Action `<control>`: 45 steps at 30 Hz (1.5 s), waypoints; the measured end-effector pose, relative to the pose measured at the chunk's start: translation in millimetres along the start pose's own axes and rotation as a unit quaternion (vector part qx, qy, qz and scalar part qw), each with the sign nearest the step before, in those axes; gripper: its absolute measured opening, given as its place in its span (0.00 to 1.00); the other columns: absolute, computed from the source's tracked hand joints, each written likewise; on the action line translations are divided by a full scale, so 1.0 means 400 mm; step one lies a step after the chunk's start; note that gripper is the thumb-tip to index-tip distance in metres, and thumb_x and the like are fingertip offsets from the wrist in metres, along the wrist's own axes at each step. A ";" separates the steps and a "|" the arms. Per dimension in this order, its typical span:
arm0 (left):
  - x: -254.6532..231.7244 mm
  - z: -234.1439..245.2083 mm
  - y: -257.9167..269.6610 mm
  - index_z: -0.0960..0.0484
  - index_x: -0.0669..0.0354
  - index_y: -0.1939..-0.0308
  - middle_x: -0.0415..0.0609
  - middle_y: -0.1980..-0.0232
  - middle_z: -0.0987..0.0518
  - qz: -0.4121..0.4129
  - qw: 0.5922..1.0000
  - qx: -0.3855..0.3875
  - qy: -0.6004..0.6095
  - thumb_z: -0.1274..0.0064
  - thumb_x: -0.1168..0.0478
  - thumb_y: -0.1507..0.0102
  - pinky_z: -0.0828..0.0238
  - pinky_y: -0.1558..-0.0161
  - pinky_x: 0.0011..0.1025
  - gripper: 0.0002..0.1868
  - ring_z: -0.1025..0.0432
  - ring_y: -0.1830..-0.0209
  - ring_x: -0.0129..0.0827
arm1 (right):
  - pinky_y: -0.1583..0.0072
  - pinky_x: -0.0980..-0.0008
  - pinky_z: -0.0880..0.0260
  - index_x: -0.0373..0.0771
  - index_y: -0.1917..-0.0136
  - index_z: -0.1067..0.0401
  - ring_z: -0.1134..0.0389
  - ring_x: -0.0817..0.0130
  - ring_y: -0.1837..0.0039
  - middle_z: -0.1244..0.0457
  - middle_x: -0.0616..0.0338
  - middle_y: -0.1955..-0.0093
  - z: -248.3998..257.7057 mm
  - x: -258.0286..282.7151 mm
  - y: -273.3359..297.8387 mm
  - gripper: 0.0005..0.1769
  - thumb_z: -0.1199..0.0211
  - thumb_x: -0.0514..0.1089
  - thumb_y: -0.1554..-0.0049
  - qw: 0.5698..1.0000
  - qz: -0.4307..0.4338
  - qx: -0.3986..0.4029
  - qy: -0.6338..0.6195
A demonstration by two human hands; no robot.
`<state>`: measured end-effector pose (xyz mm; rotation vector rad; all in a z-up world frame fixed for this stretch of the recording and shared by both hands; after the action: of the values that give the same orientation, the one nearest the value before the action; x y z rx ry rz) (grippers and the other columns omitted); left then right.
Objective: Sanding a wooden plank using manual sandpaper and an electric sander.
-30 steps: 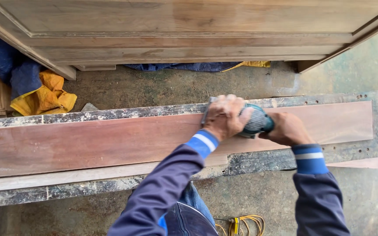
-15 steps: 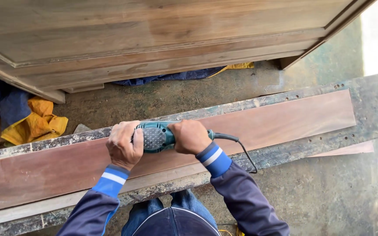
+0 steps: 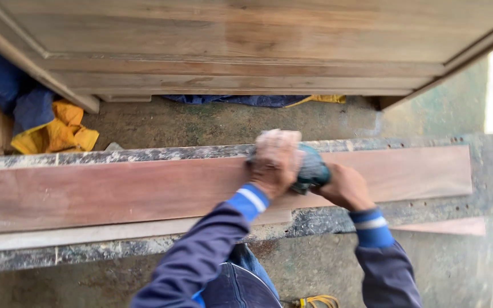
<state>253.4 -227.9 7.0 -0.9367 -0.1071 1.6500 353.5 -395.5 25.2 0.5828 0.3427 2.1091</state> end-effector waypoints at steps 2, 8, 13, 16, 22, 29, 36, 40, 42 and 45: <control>-0.073 -0.064 -0.014 0.27 0.62 0.33 0.60 0.34 0.28 0.012 0.999 0.026 -0.021 0.54 0.48 0.32 0.45 0.29 0.56 0.29 0.36 0.31 0.55 | 0.49 0.51 0.27 0.40 0.55 0.19 0.26 0.46 0.53 0.28 0.43 0.57 -0.011 -0.097 0.007 0.24 0.22 0.56 0.60 1.000 -0.022 0.000 -0.004; -0.187 -0.203 -0.046 0.31 0.55 0.28 0.55 0.27 0.32 0.026 0.995 0.097 -0.001 0.60 0.36 0.33 0.52 0.23 0.62 0.37 0.42 0.23 0.55 | 0.52 0.59 0.26 0.36 0.56 0.19 0.25 0.59 0.59 0.27 0.48 0.63 -0.037 -0.294 0.046 0.20 0.22 0.51 0.58 0.989 -0.114 0.011 -0.096; -0.189 -0.207 -0.043 0.32 0.53 0.28 0.54 0.27 0.32 0.009 0.992 0.123 0.016 0.59 0.34 0.35 0.49 0.24 0.61 0.39 0.42 0.22 0.54 | 0.53 0.61 0.27 0.32 0.60 0.17 0.27 0.62 0.60 0.26 0.49 0.65 -0.045 -0.303 0.063 0.18 0.22 0.49 0.57 0.978 -0.137 -0.004 -0.157; -0.134 -0.161 -0.024 0.30 0.54 0.30 0.55 0.27 0.32 -0.003 0.993 0.116 0.035 0.57 0.35 0.35 0.49 0.25 0.62 0.37 0.42 0.23 0.54 | 0.53 0.62 0.27 0.34 0.58 0.19 0.27 0.64 0.60 0.27 0.51 0.64 -0.047 -0.223 0.058 0.18 0.22 0.49 0.57 0.981 -0.124 -0.012 -0.146; 0.015 0.047 0.054 0.27 0.58 0.31 0.57 0.30 0.30 -0.051 0.995 0.037 0.077 0.48 0.42 0.33 0.46 0.24 0.56 0.33 0.38 0.27 0.57 | 0.51 0.53 0.26 0.42 0.53 0.20 0.24 0.49 0.55 0.28 0.44 0.59 -0.052 0.059 0.071 0.21 0.25 0.55 0.57 0.997 -0.049 -0.006 -0.061; 0.167 0.224 0.170 0.25 0.64 0.35 0.58 0.34 0.26 -0.040 0.996 -0.040 0.063 0.62 0.51 0.32 0.38 0.27 0.53 0.27 0.36 0.30 0.55 | 0.53 0.50 0.26 0.41 0.51 0.25 0.27 0.46 0.58 0.30 0.45 0.63 -0.135 0.310 0.120 0.23 0.24 0.52 0.56 0.995 0.032 -0.047 -0.082; 0.168 0.265 0.230 0.24 0.65 0.37 0.59 0.34 0.27 -0.021 0.999 -0.024 0.009 0.67 0.49 0.30 0.43 0.25 0.53 0.28 0.38 0.28 0.55 | 0.56 0.49 0.27 0.40 0.50 0.27 0.27 0.46 0.59 0.31 0.45 0.64 -0.160 0.344 0.171 0.22 0.26 0.49 0.54 0.993 0.054 -0.027 -0.097; 0.084 0.178 0.203 0.26 0.62 0.35 0.57 0.33 0.28 -0.021 1.000 0.006 0.010 0.63 0.49 0.31 0.44 0.24 0.54 0.27 0.40 0.27 0.52 | 0.57 0.51 0.26 0.41 0.45 0.27 0.26 0.49 0.59 0.30 0.47 0.62 -0.140 0.229 0.186 0.24 0.27 0.50 0.53 0.995 0.023 -0.023 -0.098; 0.022 0.144 0.168 0.28 0.56 0.30 0.54 0.29 0.31 -0.031 0.997 0.060 0.030 0.56 0.45 0.30 0.51 0.21 0.53 0.28 0.44 0.23 0.50 | 0.53 0.53 0.25 0.46 0.43 0.25 0.25 0.49 0.57 0.29 0.46 0.60 -0.120 0.153 0.192 0.28 0.25 0.54 0.55 0.994 -0.036 -0.045 -0.091; -0.043 0.081 0.162 0.33 0.58 0.25 0.60 0.21 0.39 -0.022 0.991 0.125 0.042 0.52 0.44 0.31 0.62 0.21 0.56 0.34 0.50 0.18 0.52 | 0.52 0.54 0.25 0.46 0.44 0.24 0.25 0.51 0.55 0.28 0.47 0.58 -0.088 0.029 0.196 0.30 0.23 0.57 0.57 0.991 -0.096 -0.043 -0.088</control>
<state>182.3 -250.2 3.3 -0.8052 0.1334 1.5386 274.8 -430.9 33.1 0.6522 0.1983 1.8626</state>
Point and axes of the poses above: each hand's wrist, its own y-axis away from the middle knuckle, its own z-axis out of the back of the hand, x = y × z, the point moved 3 cm from there along -y, towards the middle knuckle
